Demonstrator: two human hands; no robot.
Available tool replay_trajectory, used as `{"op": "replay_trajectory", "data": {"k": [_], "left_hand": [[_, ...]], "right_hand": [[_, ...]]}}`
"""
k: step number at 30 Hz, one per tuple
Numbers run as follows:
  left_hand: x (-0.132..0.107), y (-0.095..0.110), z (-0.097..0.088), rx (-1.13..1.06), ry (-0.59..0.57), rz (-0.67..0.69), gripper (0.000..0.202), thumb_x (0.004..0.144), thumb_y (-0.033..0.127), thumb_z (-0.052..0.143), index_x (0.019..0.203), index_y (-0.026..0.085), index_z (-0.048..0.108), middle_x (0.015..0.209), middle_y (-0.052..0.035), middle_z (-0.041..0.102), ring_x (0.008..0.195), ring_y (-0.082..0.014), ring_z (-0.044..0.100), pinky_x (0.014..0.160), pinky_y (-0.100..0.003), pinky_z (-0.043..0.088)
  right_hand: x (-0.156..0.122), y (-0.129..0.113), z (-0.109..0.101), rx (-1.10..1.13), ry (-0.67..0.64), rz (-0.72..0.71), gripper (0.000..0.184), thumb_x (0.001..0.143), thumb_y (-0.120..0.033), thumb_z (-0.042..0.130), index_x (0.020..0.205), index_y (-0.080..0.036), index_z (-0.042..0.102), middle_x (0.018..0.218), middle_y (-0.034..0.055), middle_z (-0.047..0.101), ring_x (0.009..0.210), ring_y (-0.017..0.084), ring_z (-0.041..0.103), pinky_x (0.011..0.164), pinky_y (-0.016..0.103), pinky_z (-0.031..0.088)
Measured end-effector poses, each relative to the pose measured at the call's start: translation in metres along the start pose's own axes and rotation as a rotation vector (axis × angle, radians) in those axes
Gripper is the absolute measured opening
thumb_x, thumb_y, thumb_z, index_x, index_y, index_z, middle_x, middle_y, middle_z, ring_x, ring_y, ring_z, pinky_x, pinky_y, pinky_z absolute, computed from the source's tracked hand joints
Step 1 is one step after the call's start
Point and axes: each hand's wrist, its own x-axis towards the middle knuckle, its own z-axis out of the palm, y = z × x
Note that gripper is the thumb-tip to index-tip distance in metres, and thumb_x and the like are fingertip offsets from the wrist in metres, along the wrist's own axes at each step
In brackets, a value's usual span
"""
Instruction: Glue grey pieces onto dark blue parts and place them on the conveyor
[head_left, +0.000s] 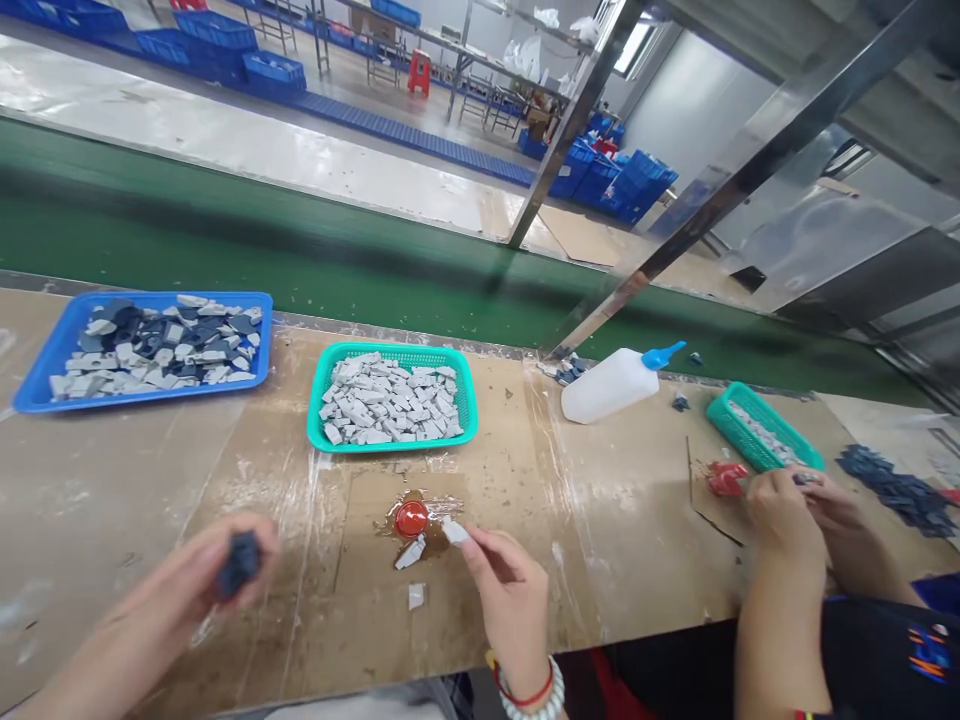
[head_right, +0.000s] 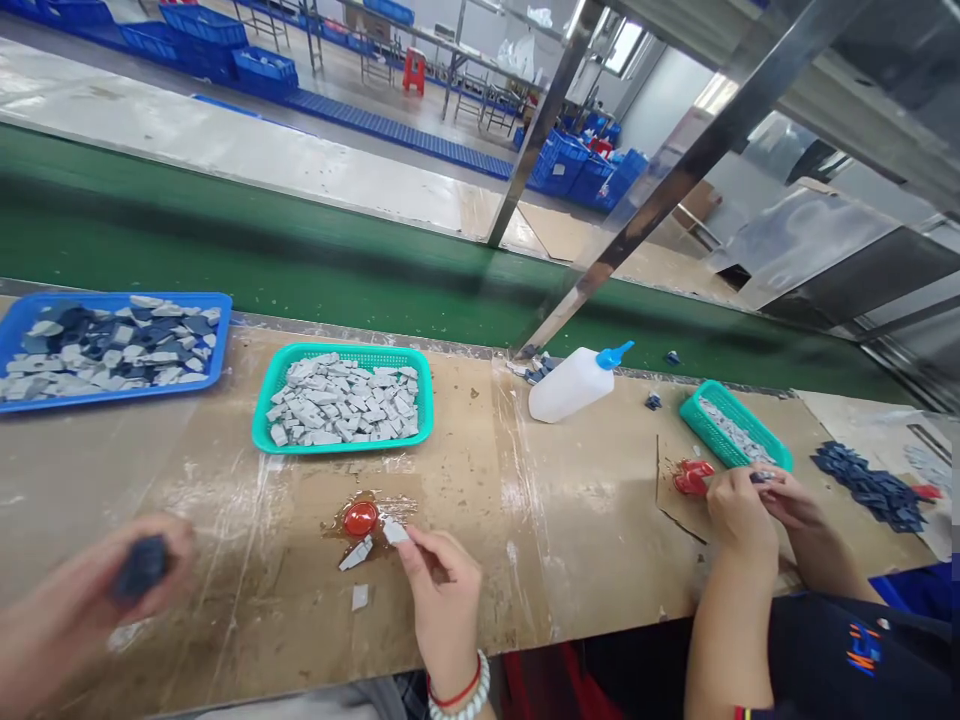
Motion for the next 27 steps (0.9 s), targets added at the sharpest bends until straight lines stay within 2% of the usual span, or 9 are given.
{"op": "replay_trajectory", "data": {"k": [2, 4, 6, 9, 13, 17, 22, 24, 27], "left_hand": [[0.013, 0.017, 0.031, -0.045, -0.162, 0.016, 0.042, 0.092, 0.063, 0.029, 0.096, 0.029, 0.052, 0.071, 0.0017, 0.051, 0.066, -0.0155, 0.044, 0.063, -0.024, 0.038], [0.022, 0.032, 0.058, -0.016, -0.247, 0.074, 0.038, 0.093, 0.061, 0.033, 0.106, 0.030, 0.051, 0.082, 0.0008, 0.053, 0.077, -0.0167, 0.047, 0.072, -0.026, 0.038], [0.025, 0.044, 0.080, -0.022, -0.307, 0.169, 0.040, 0.092, 0.060, 0.036, 0.115, 0.030, 0.051, 0.097, -0.0013, 0.055, 0.090, -0.0188, 0.049, 0.082, -0.027, 0.038], [0.023, 0.055, 0.099, -0.143, -0.362, 0.251, 0.045, 0.090, 0.061, 0.043, 0.120, 0.028, 0.049, 0.112, -0.0038, 0.054, 0.105, -0.0219, 0.049, 0.086, -0.028, 0.039], [0.018, 0.063, 0.105, -0.211, -0.354, 0.248, 0.045, 0.089, 0.060, 0.046, 0.117, 0.026, 0.050, 0.110, -0.0042, 0.054, 0.106, -0.0219, 0.049, 0.082, -0.027, 0.041], [0.016, 0.067, 0.104, -0.156, -0.332, 0.258, 0.038, 0.092, 0.057, 0.045, 0.116, 0.028, 0.050, 0.111, -0.0023, 0.055, 0.108, -0.0202, 0.050, 0.084, -0.026, 0.041], [0.016, 0.062, 0.107, 0.060, -0.135, 0.332, 0.026, 0.097, 0.045, 0.040, 0.114, 0.029, 0.051, 0.116, 0.0008, 0.056, 0.111, -0.0157, 0.051, 0.096, -0.025, 0.036], [0.016, 0.061, 0.109, 0.040, -0.113, 0.326, 0.024, 0.099, 0.042, 0.035, 0.111, 0.028, 0.050, 0.108, 0.0009, 0.058, 0.103, -0.0143, 0.054, 0.091, -0.025, 0.039], [0.016, 0.059, 0.109, -0.044, -0.148, 0.279, 0.025, 0.100, 0.040, 0.031, 0.105, 0.026, 0.050, 0.095, 0.0015, 0.059, 0.090, -0.0145, 0.057, 0.082, -0.025, 0.043]], "right_hand": [[0.004, -0.008, -0.004, 0.162, 0.007, 0.089, 0.013, 0.082, -0.029, 0.068, 0.087, -0.019, 0.075, 0.073, 0.0035, 0.069, 0.060, 0.014, 0.063, 0.053, 0.024, 0.052], [0.005, -0.017, -0.005, 0.294, 0.000, 0.082, 0.010, 0.080, -0.028, 0.071, 0.085, -0.020, 0.075, 0.071, 0.0020, 0.067, 0.055, 0.012, 0.061, 0.050, 0.023, 0.052], [0.005, -0.027, -0.004, 0.338, -0.003, 0.012, 0.008, 0.078, -0.022, 0.072, 0.086, -0.023, 0.075, 0.076, 0.0019, 0.069, 0.062, 0.013, 0.065, 0.055, 0.023, 0.055], [0.001, -0.042, 0.001, 0.251, -0.006, -0.147, 0.021, 0.077, -0.011, 0.071, 0.090, -0.027, 0.075, 0.087, 0.0017, 0.071, 0.079, 0.015, 0.069, 0.068, 0.024, 0.058], [-0.002, -0.054, 0.008, 0.169, -0.013, -0.322, 0.031, 0.077, -0.003, 0.068, 0.095, -0.027, 0.074, 0.090, 0.0018, 0.072, 0.082, 0.015, 0.069, 0.072, 0.024, 0.058], [-0.002, -0.058, 0.016, 0.167, -0.029, -0.340, 0.027, 0.077, -0.003, 0.069, 0.092, -0.025, 0.074, 0.088, 0.0027, 0.072, 0.080, 0.015, 0.070, 0.069, 0.023, 0.059], [-0.006, -0.056, 0.028, 0.070, -0.031, -0.467, 0.026, 0.081, 0.000, 0.062, 0.093, -0.020, 0.073, 0.084, 0.0043, 0.068, 0.073, 0.012, 0.066, 0.065, 0.019, 0.057], [-0.007, -0.055, 0.028, 0.007, -0.131, -0.513, 0.025, 0.082, -0.001, 0.060, 0.098, -0.017, 0.072, 0.090, 0.0075, 0.066, 0.078, 0.014, 0.066, 0.070, 0.022, 0.058], [-0.004, -0.057, 0.020, -0.068, -0.392, -0.494, 0.025, 0.081, -0.008, 0.064, 0.106, -0.014, 0.069, 0.105, 0.0126, 0.063, 0.084, 0.017, 0.066, 0.076, 0.027, 0.058]]}}
